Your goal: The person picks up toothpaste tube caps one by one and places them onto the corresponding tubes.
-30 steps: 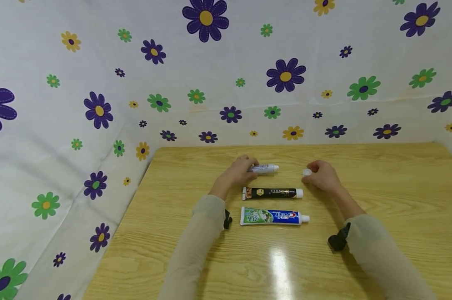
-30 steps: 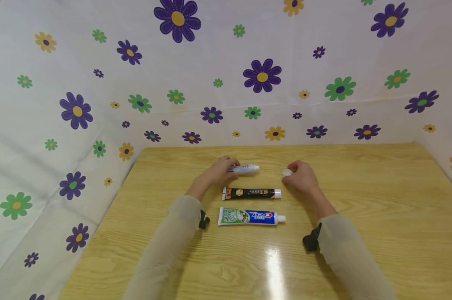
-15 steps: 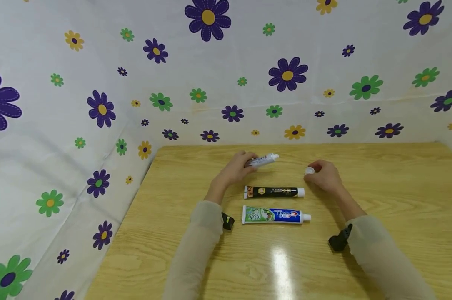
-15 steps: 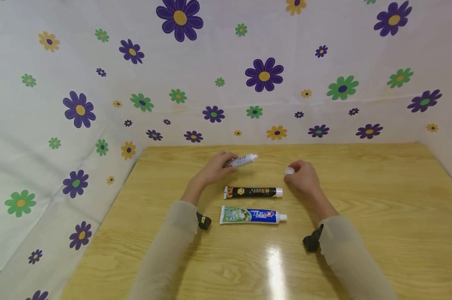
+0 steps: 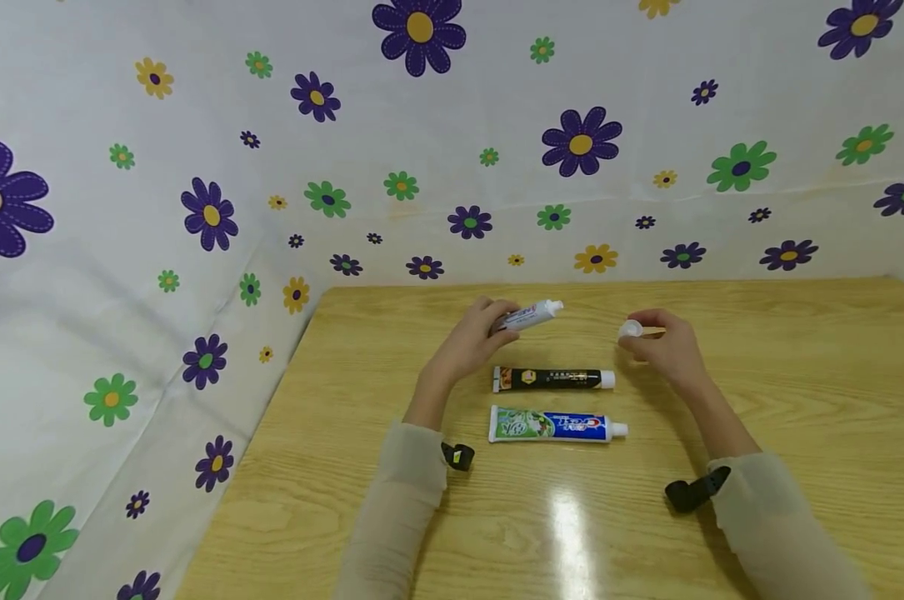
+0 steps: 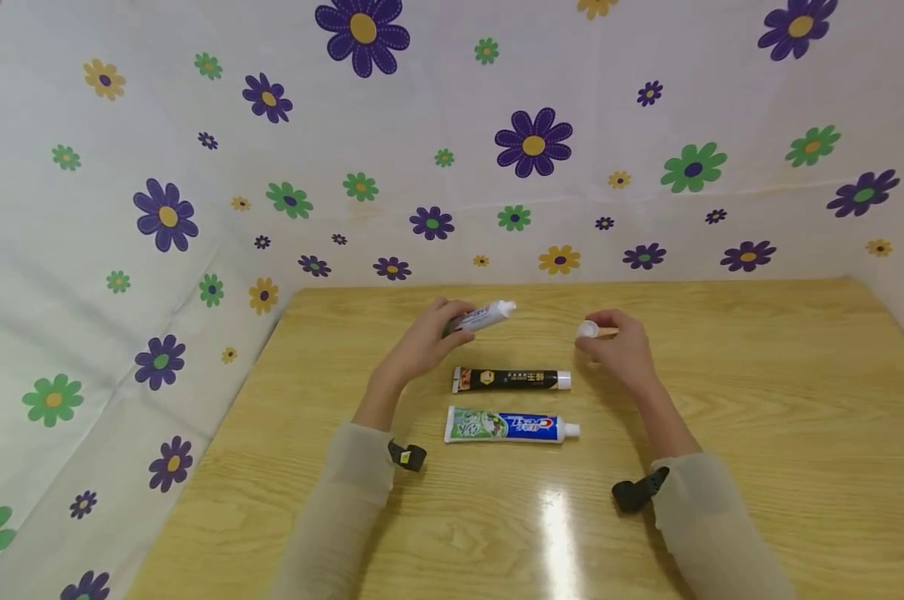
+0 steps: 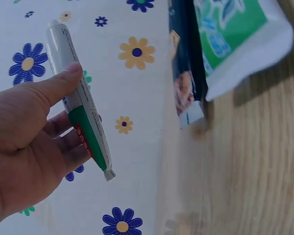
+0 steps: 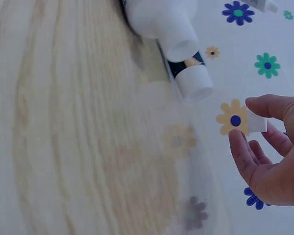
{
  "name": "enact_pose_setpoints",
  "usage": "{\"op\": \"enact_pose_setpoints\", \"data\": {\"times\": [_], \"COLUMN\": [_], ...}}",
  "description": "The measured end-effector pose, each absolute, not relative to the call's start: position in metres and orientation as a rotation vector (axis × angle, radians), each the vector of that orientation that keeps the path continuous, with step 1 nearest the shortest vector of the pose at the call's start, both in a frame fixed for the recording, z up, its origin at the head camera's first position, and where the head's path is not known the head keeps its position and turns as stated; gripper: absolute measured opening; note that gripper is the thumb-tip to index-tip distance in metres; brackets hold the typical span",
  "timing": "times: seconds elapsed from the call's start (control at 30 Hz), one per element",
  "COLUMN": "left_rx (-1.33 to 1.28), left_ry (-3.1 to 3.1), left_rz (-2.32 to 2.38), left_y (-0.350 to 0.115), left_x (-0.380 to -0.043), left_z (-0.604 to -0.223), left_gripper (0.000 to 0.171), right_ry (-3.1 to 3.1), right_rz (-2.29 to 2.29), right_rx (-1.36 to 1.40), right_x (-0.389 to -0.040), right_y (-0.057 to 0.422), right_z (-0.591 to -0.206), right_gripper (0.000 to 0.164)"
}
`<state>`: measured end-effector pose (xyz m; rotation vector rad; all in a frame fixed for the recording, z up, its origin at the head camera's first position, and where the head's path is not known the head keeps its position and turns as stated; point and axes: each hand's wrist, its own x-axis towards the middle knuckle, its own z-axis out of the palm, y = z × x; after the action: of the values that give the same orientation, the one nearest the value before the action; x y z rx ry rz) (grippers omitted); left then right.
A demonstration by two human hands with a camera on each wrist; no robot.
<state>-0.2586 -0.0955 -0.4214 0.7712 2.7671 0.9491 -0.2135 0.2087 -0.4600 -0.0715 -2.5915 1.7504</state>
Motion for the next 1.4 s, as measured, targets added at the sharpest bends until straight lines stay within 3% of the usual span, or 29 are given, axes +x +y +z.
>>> {"op": "enact_pose_setpoints", "data": {"times": [0.73, 1.4], "left_rx": [0.887, 1.164], "left_ry": [2.858, 2.994], "left_rz": [1.121, 0.723], "left_y": [-0.088, -0.081], "left_x": [-0.219, -0.205], "left_z": [-0.404, -0.385], "left_gripper": [0.036, 0.035], "right_ry": [-2.422, -2.400], "right_rz": [1.641, 1.355], "right_rx": [0.216, 0.323], "right_x": [-0.178, -0.160], "right_y": [0.194, 0.168], "right_z": [-0.416, -0.402], "right_gripper": [0.037, 0.031]}}
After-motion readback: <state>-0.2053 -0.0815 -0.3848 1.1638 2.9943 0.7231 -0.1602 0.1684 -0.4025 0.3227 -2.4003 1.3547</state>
